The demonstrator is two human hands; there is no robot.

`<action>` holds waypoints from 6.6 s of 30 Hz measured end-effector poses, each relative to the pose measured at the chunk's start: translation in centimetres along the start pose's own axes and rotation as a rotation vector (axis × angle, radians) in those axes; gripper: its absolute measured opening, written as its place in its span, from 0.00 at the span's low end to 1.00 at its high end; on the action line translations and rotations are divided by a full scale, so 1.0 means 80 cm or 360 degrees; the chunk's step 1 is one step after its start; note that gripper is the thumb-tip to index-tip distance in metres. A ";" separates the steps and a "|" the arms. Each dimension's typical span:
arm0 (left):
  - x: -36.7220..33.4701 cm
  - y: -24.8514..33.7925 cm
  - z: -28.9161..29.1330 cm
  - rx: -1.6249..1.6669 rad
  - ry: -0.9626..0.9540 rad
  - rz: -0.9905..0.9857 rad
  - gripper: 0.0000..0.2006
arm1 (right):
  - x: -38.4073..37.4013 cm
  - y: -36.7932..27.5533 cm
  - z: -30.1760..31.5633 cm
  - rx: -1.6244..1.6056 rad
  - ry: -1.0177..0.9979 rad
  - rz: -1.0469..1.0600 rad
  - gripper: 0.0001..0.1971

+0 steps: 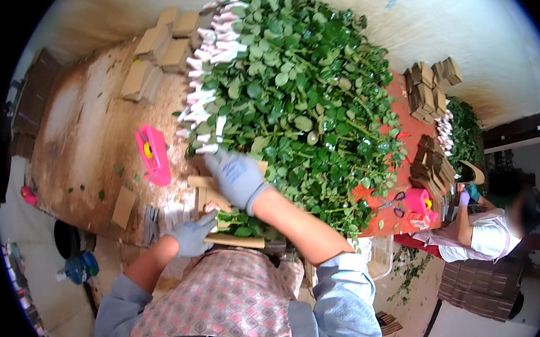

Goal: The person folds a cardboard sleeve, places several roses into it, and continues this process with more flowers and sleeves at a workstation.

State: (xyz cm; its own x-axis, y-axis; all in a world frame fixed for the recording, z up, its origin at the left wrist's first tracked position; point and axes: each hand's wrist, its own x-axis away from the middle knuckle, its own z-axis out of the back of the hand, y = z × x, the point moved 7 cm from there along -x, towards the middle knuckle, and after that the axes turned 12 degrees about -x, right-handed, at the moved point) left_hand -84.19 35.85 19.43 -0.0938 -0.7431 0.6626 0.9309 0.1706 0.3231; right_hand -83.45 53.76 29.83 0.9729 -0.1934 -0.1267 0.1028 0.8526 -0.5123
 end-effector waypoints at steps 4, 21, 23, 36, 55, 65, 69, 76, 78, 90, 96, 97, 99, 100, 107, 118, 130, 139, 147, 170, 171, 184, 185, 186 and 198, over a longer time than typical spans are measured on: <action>0.000 -0.003 -0.009 -0.0021 0.0065 0.0030 0.34 | -0.097 0.167 0.116 0.0041 0.0724 -0.0193 0.18; -0.005 -0.005 -0.012 0.0106 0.0051 0.0047 0.34 | -0.060 0.166 0.182 0.1011 0.0285 -0.0191 0.13; -0.005 -0.011 -0.018 0.0119 0.0125 0.0076 0.34 | -0.012 0.086 0.168 0.1074 0.0169 0.0078 0.13; 0.000 -0.003 -0.012 0.0083 0.0101 0.0068 0.34 | 0.217 0.124 -0.071 0.0771 -0.0809 -0.0448 0.09; -0.005 -0.003 -0.014 0.0024 0.0242 0.0052 0.35 | 0.070 0.041 -0.192 0.0280 -0.0647 -0.0049 0.14; -0.016 -0.069 0.052 0.0552 0.0786 0.0157 0.23 | 0.061 0.055 -0.196 0.0043 -0.0673 -0.0266 0.12; -0.050 -0.094 0.038 0.0061 0.0930 0.0205 0.15 | 0.054 0.052 -0.191 0.0087 -0.0703 -0.0223 0.14; -0.052 -0.101 0.040 -0.0338 0.0948 0.0197 0.05 | 0.054 0.062 -0.201 0.0054 -0.0609 -0.0213 0.16; -0.041 -0.124 0.036 -0.0445 0.0908 0.0323 0.04 | 0.055 0.064 -0.205 0.0055 -0.0656 -0.0222 0.17; -0.010 -0.027 0.010 -0.0056 0.0565 -0.0228 0.22 | 0.053 0.043 -0.195 -0.0056 -0.0745 -0.0157 0.12; -0.015 -0.027 0.009 -0.0010 0.0182 -0.0129 0.26 | 0.058 0.049 -0.205 -0.0091 -0.0732 -0.0150 0.13; -0.018 -0.024 0.008 -0.0118 0.0215 -0.0155 0.26 | 0.056 0.045 -0.200 -0.0127 -0.0703 -0.0128 0.14; -0.023 -0.023 0.009 -0.0303 0.0220 -0.0149 0.27 | 0.054 0.041 -0.193 -0.0061 -0.0737 -0.0127 0.14; -0.024 -0.018 0.017 -0.0384 0.0186 -0.0129 0.27 | 0.056 0.042 -0.192 -0.0040 -0.0730 -0.0129 0.14; -0.023 -0.025 0.016 -0.0307 0.0103 -0.0002 0.28 | 0.086 0.020 -0.140 0.0149 -0.0460 -0.0230 0.12; -0.031 -0.033 0.002 -0.0103 0.0271 -0.0079 0.26 | 0.238 0.117 -0.089 0.0561 -0.0471 -0.0682 0.09; -0.016 -0.030 0.013 0.0001 0.0190 0.0022 0.25 | -0.100 0.230 0.175 0.0034 0.0747 -0.0410 0.14; -0.026 -0.021 0.025 0.0007 0.0305 -0.0062 0.21 | -0.152 0.269 0.098 0.0382 0.0204 -0.0643 0.11; -0.026 -0.039 -0.006 0.0050 0.0269 -0.0044 0.26 | -0.005 -0.011 0.100 0.0763 -0.0092 0.0402 0.16; -0.029 -0.040 -0.015 -0.0098 0.0081 0.0031 0.30 | 0.113 -0.014 -0.053 0.0605 -0.0585 -0.0266 0.09; -0.027 -0.038 -0.008 -0.0097 0.0051 0.0045 0.29 | 0.105 -0.021 -0.065 0.0544 -0.0380 -0.0110 0.10; -0.028 -0.083 0.044 0.0230 0.1065 0.0315 0.16 | 0.069 0.039 -0.169 0.0476 -0.0081 0.0271 0.14; -0.031 -0.091 0.046 0.0091 0.1086 0.0489 0.16 | 0.069 0.038 -0.167 0.0525 -0.0087 0.0290 0.14; -0.038 -0.095 0.042 0.0026 0.1111 0.0508 0.15 | 0.070 0.037 -0.165 0.0572 -0.0092 0.0290 0.14; -0.058 -0.112 0.025 -0.0285 0.1301 0.0415 0.06 | 0.069 0.041 -0.166 0.0442 -0.0216 0.0253 0.19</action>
State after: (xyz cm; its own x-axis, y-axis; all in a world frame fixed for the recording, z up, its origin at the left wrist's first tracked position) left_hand -92.83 39.04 14.82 0.3481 -0.9374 -0.0133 0.9353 0.3463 0.0724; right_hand -80.47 49.02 16.14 0.9980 0.0030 -0.0627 -0.0181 0.9701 -0.2419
